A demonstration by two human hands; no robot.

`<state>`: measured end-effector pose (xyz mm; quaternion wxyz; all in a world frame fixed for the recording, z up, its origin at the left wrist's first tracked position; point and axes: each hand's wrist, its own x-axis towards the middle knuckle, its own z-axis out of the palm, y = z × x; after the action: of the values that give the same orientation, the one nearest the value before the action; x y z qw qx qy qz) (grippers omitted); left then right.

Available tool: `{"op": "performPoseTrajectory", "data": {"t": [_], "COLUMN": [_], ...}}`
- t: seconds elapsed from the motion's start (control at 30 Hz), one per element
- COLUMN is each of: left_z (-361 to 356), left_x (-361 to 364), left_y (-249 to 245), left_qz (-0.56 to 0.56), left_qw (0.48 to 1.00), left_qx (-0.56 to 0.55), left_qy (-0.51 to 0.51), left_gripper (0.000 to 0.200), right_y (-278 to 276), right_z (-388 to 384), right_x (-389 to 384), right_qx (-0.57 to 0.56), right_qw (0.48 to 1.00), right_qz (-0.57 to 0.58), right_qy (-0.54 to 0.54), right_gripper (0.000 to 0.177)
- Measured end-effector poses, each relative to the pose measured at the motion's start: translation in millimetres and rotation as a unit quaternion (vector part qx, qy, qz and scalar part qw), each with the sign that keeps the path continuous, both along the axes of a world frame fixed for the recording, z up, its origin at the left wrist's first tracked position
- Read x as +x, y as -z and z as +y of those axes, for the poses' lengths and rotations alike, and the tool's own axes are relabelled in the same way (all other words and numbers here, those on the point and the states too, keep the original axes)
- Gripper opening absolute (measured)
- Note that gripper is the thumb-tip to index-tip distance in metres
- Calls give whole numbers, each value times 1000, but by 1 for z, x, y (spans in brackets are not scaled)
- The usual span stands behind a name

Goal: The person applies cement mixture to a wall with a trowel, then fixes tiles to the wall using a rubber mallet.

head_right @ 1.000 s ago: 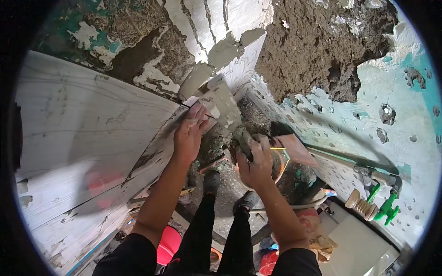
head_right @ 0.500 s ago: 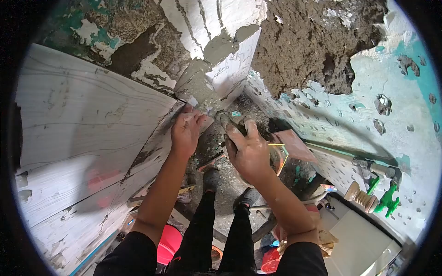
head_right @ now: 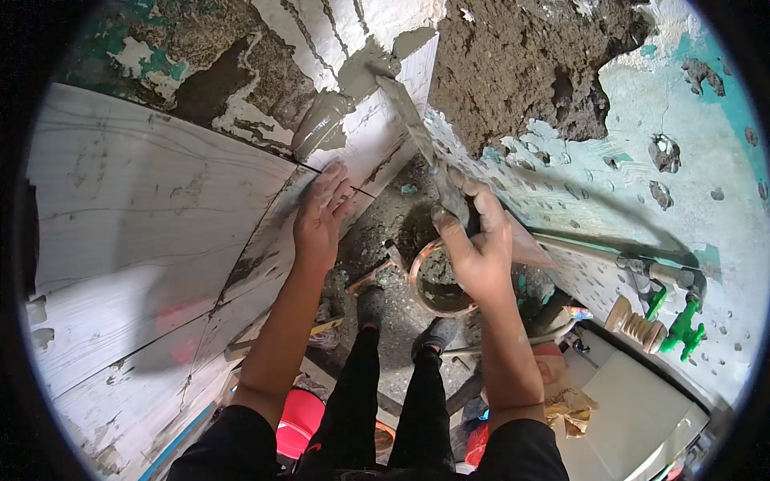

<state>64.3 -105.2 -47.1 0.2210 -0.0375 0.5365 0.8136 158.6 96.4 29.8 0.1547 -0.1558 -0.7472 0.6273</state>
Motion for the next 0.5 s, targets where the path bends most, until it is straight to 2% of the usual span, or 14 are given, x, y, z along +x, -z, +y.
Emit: {"op": "performPoseTrajectory", "data": {"t": [0.03, 0.2, 0.27, 0.4, 0.5], "left_z": [-2, -7, -10, -22, -36], "left_x": [1, 11, 13, 29, 50], "left_y": [0, -7, -6, -1, 6], "left_qz": [8, 0, -10, -31, -65], "left_qw": [1000, 999, 998, 998, 993], "left_qx": [-18, -41, -38, -60, -96], "left_qy": [-3, -27, -42, -10, 12], "left_gripper": [48, 42, 40, 41, 43], "right_y": [2, -8, -9, -16, -3], "right_z": [-1, -5, -5, -2, 11], "right_x": [-3, -12, -14, -13, -17], "right_qx": [4, -135, -136, -156, -147], "right_qw": [1000, 991, 991, 984, 984], "right_qz": [3, -21, -19, -83, -81], "right_qy": [5, -3, 4, 35, 64], "right_gripper": [33, 32, 32, 33, 33]}}
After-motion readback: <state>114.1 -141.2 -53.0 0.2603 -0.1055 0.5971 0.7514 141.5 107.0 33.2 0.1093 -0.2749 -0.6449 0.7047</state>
